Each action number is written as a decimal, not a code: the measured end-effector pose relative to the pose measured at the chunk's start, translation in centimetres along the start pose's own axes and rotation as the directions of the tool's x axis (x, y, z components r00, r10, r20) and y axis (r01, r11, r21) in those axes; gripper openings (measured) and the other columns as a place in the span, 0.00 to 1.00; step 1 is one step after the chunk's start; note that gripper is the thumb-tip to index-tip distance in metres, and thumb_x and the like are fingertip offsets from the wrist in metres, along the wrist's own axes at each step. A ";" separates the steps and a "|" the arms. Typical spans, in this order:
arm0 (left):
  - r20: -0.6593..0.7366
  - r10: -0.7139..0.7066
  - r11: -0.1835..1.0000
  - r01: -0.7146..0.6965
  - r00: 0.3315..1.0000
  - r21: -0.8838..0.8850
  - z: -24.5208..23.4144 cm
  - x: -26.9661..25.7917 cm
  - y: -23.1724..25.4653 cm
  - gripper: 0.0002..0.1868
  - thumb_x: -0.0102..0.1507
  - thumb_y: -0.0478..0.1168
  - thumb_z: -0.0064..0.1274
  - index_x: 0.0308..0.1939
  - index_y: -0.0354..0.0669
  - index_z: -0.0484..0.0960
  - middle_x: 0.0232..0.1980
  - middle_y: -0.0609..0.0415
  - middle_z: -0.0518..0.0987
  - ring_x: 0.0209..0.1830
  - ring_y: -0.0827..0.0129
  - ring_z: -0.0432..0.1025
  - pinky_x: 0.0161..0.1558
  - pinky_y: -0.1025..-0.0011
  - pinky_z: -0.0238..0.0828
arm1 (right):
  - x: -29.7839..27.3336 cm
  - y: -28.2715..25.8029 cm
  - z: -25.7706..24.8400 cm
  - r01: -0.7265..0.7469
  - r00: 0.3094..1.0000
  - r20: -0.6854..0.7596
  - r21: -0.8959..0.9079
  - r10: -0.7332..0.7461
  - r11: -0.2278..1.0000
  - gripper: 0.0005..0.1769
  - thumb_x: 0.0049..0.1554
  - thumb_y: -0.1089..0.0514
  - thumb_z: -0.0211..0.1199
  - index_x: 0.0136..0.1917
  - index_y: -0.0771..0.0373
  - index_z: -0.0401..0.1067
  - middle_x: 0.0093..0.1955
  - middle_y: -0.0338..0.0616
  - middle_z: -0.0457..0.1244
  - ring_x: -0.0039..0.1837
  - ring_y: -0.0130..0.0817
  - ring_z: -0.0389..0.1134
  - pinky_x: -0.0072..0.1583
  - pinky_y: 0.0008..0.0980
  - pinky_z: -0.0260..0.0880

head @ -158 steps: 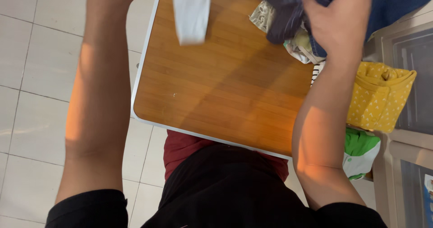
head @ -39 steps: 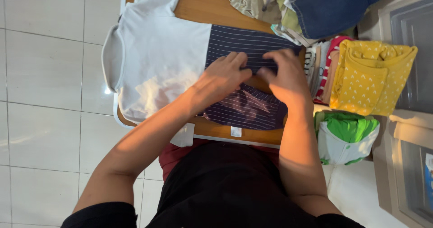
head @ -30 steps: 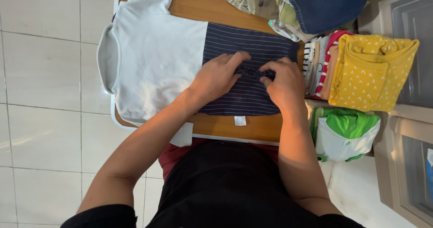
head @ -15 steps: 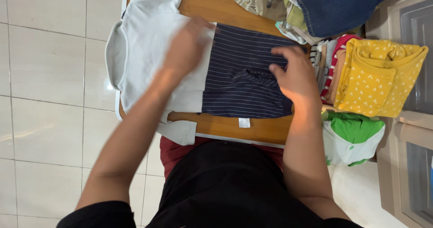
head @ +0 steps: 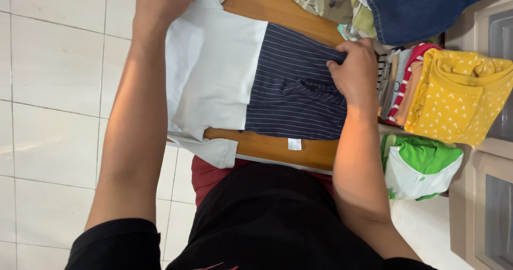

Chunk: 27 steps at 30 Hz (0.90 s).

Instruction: The person folds several baby garments one at a time on a small wooden table and adds them to a stack.

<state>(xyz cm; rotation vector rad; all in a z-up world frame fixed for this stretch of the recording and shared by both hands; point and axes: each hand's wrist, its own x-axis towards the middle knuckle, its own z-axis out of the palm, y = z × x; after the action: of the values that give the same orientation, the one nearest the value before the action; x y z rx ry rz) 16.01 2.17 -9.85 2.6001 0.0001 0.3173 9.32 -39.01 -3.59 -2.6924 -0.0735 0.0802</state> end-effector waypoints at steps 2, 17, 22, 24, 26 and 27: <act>0.106 -0.111 0.985 0.123 0.988 -0.117 -1.9 -0.3 0.9 0.12 0.62 0.38 0.65 0.35 0.34 0.78 0.30 0.47 0.78 0.30 0.55 0.74 0.34 0.60 0.71 | -0.2 0.3 -0.3 0.001 1.000 -0.002 0.000 -0.001 1.000 0.20 0.48 0.62 0.79 0.53 0.66 0.78 0.58 0.57 0.64 0.60 0.55 0.68 0.62 0.46 0.67; 0.281 -0.139 0.367 0.313 0.950 -0.876 -8.7 -7.6 5.2 0.13 0.67 0.28 0.54 0.55 0.37 0.76 0.55 0.58 0.77 0.55 0.72 0.75 0.56 0.70 0.80 | -4.4 0.3 0.0 -0.048 0.996 -0.073 0.052 0.051 0.998 0.12 0.55 0.59 0.75 0.45 0.66 0.74 0.49 0.56 0.66 0.53 0.57 0.67 0.55 0.50 0.66; 0.159 -0.333 0.081 0.196 0.930 -0.977 -9.0 -13.5 6.4 0.25 0.56 0.27 0.49 0.57 0.45 0.78 0.43 0.59 0.80 0.42 0.76 0.73 0.44 0.79 0.72 | -6.6 0.0 0.7 0.007 0.993 -0.119 0.054 -0.001 0.999 0.11 0.53 0.63 0.72 0.49 0.64 0.74 0.54 0.52 0.65 0.57 0.57 0.63 0.59 0.48 0.63; 0.164 -0.458 0.085 0.227 0.873 -0.970 -8.9 -14.8 6.6 0.15 0.62 0.35 0.52 0.54 0.40 0.81 0.37 0.60 0.75 0.38 0.75 0.73 0.41 0.75 0.75 | -7.2 0.2 1.2 0.048 0.986 -0.165 0.065 -0.037 0.997 0.11 0.55 0.64 0.69 0.51 0.64 0.73 0.58 0.50 0.65 0.61 0.57 0.62 0.65 0.49 0.61; 0.156 -0.578 0.088 0.252 0.801 -0.964 -9.0 -15.1 6.7 0.14 0.69 0.44 0.56 0.50 0.36 0.83 0.31 0.62 0.71 0.34 0.74 0.74 0.37 0.71 0.79 | -7.4 0.4 1.6 0.060 0.983 -0.175 0.051 -0.050 0.997 0.09 0.58 0.63 0.69 0.51 0.62 0.74 0.59 0.49 0.65 0.62 0.56 0.62 0.67 0.50 0.60; 0.127 -0.641 0.360 0.442 0.757 -0.822 -8.9 -15.0 7.0 0.16 0.69 0.48 0.58 0.49 0.36 0.85 0.30 0.60 0.74 0.30 0.74 0.70 0.33 0.70 0.70 | -7.4 0.5 1.8 0.068 0.980 -0.187 0.037 -0.060 0.997 0.06 0.60 0.62 0.69 0.51 0.61 0.75 0.61 0.49 0.66 0.63 0.54 0.62 0.68 0.51 0.59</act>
<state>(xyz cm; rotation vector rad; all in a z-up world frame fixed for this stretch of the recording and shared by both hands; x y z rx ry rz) -1.04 -0.41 -2.26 1.4599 0.6529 0.2551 1.81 -39.23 -5.07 -2.6381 -0.1001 -0.1876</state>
